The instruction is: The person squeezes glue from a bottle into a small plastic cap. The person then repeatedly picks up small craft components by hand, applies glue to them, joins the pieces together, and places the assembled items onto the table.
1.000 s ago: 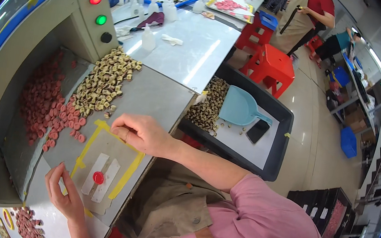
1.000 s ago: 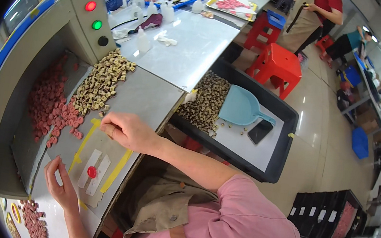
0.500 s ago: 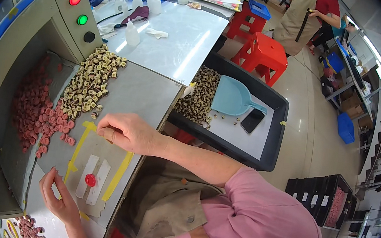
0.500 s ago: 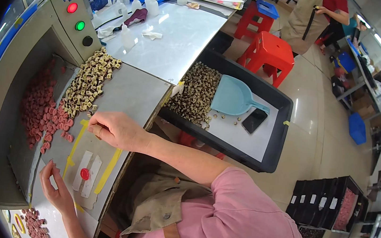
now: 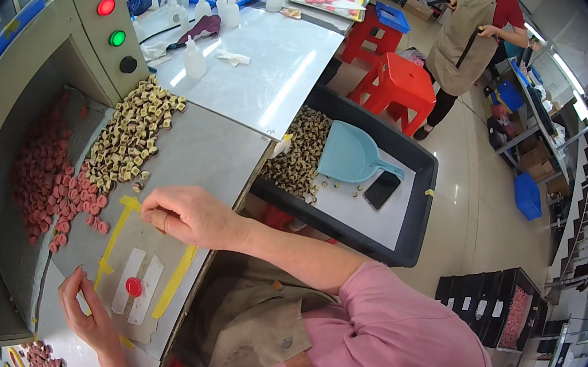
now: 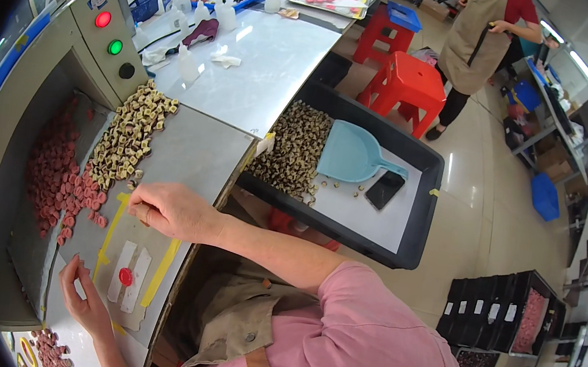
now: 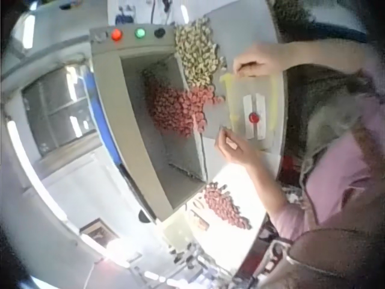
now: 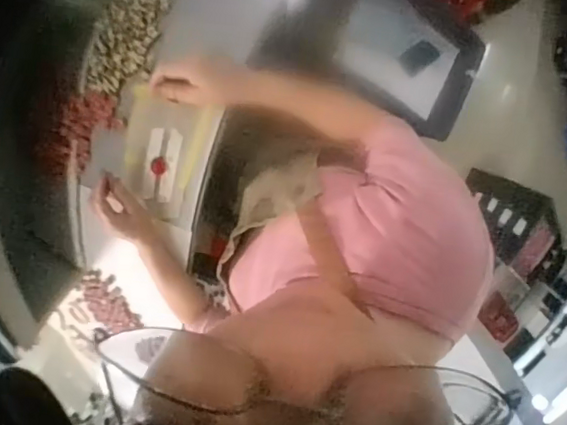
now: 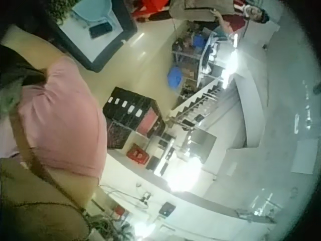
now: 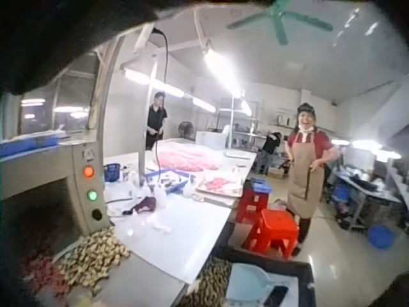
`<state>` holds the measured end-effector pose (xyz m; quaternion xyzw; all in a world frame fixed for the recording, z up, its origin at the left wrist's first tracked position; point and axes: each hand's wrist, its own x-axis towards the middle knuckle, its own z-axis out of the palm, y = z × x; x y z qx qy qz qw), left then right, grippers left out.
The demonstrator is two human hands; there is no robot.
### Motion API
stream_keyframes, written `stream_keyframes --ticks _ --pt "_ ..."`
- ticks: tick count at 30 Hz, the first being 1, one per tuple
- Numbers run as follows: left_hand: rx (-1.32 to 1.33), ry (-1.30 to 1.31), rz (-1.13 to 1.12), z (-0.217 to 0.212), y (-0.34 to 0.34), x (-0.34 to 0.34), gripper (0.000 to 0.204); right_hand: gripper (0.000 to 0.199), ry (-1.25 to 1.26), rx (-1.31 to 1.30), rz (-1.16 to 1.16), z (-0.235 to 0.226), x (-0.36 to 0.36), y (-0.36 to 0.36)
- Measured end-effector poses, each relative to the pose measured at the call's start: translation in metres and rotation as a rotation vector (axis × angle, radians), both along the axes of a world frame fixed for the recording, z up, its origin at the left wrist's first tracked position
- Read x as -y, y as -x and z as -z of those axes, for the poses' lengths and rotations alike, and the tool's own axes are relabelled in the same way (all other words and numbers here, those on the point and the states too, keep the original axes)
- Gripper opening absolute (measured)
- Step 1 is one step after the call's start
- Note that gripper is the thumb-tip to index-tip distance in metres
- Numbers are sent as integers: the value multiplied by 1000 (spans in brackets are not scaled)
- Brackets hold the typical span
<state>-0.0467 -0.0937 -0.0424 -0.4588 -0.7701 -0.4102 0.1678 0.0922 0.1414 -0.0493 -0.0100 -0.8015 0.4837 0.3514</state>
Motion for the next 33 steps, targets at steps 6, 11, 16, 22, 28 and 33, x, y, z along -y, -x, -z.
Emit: stream_keyframes --ticks 6,11,16,22,28,33 --pt "16 11 8 -3 -1 1 19 13 61 -2 -12 -3 2 -1" --pt "38 19 11 -2 -2 1 18 12 37 -5 9 -3 3 -1" --pt "26 22 3 -2 -3 0 19 12 14 -29 21 1 2 -1" --pt "30 29 -12 1 -3 1 19 12 -16 -53 37 2 2 -2" --pt "27 23 -26 1 -5 -1 19 7 -58 -31 44 5 1 -4" --pt "14 22 -17 1 -6 0 19 7 -62 -22 52 4 2 -5"
